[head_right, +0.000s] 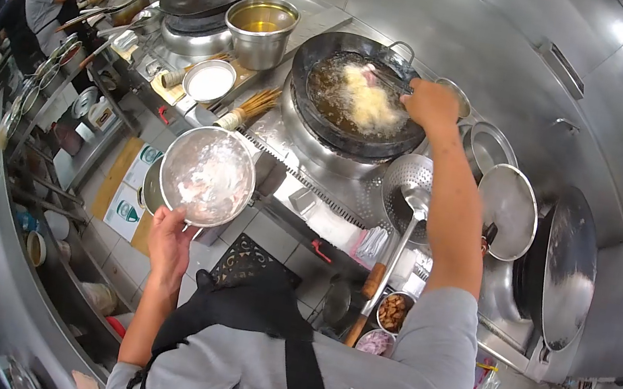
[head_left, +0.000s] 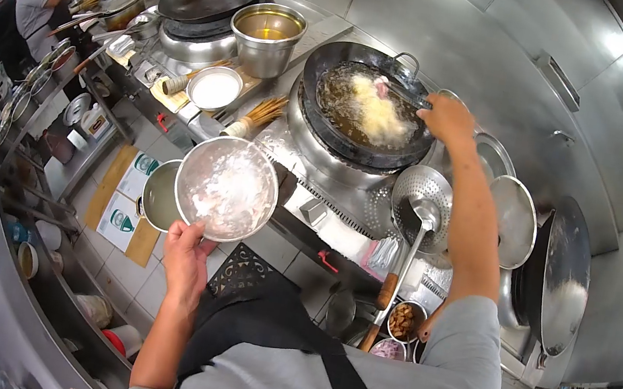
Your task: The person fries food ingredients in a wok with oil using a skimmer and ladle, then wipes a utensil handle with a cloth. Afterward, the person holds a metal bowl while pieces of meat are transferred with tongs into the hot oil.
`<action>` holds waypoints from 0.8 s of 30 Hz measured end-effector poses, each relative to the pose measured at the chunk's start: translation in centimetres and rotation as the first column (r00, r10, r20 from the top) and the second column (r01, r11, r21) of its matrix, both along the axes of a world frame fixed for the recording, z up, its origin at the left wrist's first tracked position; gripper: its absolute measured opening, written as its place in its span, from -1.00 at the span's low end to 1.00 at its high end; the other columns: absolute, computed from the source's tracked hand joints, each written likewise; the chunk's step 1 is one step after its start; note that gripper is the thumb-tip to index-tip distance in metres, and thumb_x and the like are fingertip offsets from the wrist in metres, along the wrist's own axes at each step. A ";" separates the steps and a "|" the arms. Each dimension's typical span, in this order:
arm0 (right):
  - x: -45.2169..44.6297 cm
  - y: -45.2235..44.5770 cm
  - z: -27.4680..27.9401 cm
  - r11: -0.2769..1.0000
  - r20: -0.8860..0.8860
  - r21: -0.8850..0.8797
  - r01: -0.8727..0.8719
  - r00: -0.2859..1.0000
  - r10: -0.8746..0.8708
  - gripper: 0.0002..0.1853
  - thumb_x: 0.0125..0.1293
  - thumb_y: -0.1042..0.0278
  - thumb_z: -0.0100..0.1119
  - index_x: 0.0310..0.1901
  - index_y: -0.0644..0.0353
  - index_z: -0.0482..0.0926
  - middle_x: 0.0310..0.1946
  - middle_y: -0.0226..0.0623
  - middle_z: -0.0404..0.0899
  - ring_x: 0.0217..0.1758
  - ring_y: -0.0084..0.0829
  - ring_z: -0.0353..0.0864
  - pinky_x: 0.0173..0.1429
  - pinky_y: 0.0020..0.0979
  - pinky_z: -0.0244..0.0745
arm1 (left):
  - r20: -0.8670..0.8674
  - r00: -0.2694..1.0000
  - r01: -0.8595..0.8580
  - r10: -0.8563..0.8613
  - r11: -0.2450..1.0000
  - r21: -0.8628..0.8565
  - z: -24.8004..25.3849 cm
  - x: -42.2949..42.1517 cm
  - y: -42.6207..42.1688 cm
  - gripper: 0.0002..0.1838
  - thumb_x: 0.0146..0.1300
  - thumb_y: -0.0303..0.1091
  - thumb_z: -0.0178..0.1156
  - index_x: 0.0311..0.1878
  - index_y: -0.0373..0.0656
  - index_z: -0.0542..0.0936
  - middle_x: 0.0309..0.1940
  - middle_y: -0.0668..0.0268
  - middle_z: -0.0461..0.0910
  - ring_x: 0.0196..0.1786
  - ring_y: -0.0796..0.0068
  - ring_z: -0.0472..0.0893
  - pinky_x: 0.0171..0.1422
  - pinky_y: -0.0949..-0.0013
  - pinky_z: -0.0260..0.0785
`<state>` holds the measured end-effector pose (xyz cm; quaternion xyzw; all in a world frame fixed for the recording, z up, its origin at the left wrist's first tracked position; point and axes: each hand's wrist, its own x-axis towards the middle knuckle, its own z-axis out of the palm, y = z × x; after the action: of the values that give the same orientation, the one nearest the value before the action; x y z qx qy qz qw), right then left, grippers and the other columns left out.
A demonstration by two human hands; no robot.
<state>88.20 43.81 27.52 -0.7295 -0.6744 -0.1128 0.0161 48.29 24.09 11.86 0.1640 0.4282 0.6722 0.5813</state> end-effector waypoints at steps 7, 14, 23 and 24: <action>2.7 4.7 -8.6 0.951 -0.465 0.024 0.308 0.846 -0.263 -0.50 0.20 -0.03 0.14 0.11 0.05 0.49 -0.03 0.00 0.59 0.07 -0.01 0.56 0.12 -0.11 0.42 | -0.074 0.987 -0.149 0.145 0.988 -0.040 1.8 0.2 -4.4 -0.81 0.24 -0.49 0.11 -0.42 -0.06 0.32 -0.29 0.35 0.53 -0.19 0.52 0.56 0.04 0.17 0.48; -3.7 -4.8 -7.7 0.938 -0.814 0.310 0.155 0.554 0.177 -0.43 0.15 -0.04 0.23 0.15 0.07 0.48 -0.12 -0.04 0.62 -0.03 -0.13 0.61 0.08 -0.25 0.44 | -0.077 0.987 -0.150 0.141 0.982 -0.116 0.3 -1.8 -6.9 -0.83 0.24 -0.47 0.10 -0.41 -0.06 0.33 -0.29 0.33 0.55 -0.21 0.50 0.57 0.03 0.19 0.48; -18.2 -21.5 -20.5 0.996 -0.989 -0.079 0.035 -0.132 -0.073 -0.52 0.25 0.21 0.26 0.12 0.27 0.45 -0.38 -0.38 0.55 -0.42 -0.62 0.46 -0.33 -0.56 0.36 | -0.019 0.999 -0.052 0.050 0.992 -0.115 -1.8 -7.6 -10.7 -0.81 0.22 -0.44 0.13 -0.43 -0.02 0.32 -0.37 0.38 0.55 -0.25 0.55 0.57 -0.05 0.24 0.47; -19.5 -23.0 -21.4 0.982 -0.961 -0.189 0.013 -0.210 -0.182 -0.54 0.25 0.20 0.26 0.11 0.26 0.46 -0.46 -0.45 0.51 -0.54 -0.67 0.38 -0.48 -0.59 0.29 | -0.025 0.997 -0.081 0.078 0.988 -0.135 -1.7 -8.7 -11.4 -0.81 0.22 -0.44 0.13 -0.43 -0.02 0.32 -0.37 0.39 0.55 -0.25 0.56 0.57 -0.04 0.24 0.47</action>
<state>68.67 20.76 6.13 -0.5976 -0.3591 0.5294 0.4834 39.56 12.73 10.13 0.1135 0.4849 0.6624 0.5596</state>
